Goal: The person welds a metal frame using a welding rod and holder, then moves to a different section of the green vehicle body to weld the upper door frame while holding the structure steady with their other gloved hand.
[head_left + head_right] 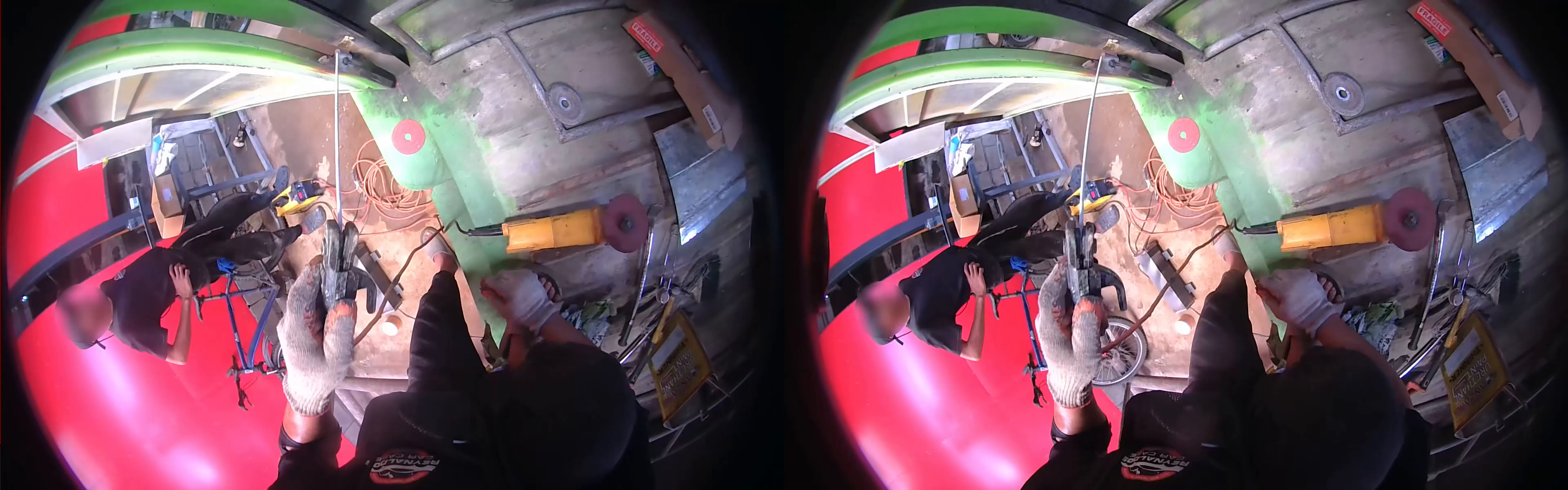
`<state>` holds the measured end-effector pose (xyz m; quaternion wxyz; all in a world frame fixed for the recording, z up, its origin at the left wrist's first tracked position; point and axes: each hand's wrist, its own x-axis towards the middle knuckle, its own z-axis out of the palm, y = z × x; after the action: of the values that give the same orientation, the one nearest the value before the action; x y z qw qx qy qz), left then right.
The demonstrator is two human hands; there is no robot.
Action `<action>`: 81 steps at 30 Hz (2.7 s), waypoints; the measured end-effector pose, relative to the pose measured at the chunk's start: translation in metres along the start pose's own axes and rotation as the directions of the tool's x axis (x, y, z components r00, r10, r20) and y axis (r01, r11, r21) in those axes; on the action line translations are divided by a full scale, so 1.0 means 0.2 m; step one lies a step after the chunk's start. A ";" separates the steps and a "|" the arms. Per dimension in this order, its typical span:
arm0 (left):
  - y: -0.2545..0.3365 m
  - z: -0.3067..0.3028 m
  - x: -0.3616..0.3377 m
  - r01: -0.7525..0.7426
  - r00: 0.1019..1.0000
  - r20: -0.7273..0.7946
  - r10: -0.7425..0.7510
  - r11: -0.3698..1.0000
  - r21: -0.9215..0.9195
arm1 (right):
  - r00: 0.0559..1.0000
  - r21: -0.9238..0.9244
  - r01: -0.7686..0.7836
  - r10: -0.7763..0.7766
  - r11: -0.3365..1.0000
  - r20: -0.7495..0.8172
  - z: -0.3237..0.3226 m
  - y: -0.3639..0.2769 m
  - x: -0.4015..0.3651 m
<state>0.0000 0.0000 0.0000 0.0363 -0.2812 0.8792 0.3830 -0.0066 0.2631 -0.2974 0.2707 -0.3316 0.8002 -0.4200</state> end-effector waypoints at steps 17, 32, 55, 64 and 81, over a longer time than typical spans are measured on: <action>0.01 0.03 0.05 -0.288 0.958 0.059 0.282 0.926 0.244 | 0.996 0.043 0.055 -0.052 0.998 -0.076 0.01 0.01 0.00; 0.01 0.03 0.06 -0.179 0.984 0.050 0.172 0.960 0.216 | 1.000 -0.051 0.001 -0.002 0.999 -0.005 0.02 0.00 0.00; 0.04 0.04 0.03 -0.164 0.986 0.006 0.165 0.976 0.141 | 1.000 -0.008 0.010 -0.010 1.000 -0.024 0.02 0.01 0.00; 0.03 0.04 0.04 -0.185 0.983 -0.002 0.186 0.976 0.117 | 0.999 0.003 -0.034 0.034 0.999 0.026 -0.01 -0.02 0.01; 0.03 0.03 0.06 -0.160 0.987 0.006 0.160 0.978 0.136 | 0.999 -0.012 -0.028 0.028 1.000 0.023 0.02 0.01 0.00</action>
<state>-0.0144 0.0025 -0.0041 0.0222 -0.2074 0.9231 0.3230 -0.0043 0.2620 -0.3010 0.2837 -0.3267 0.8041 -0.4078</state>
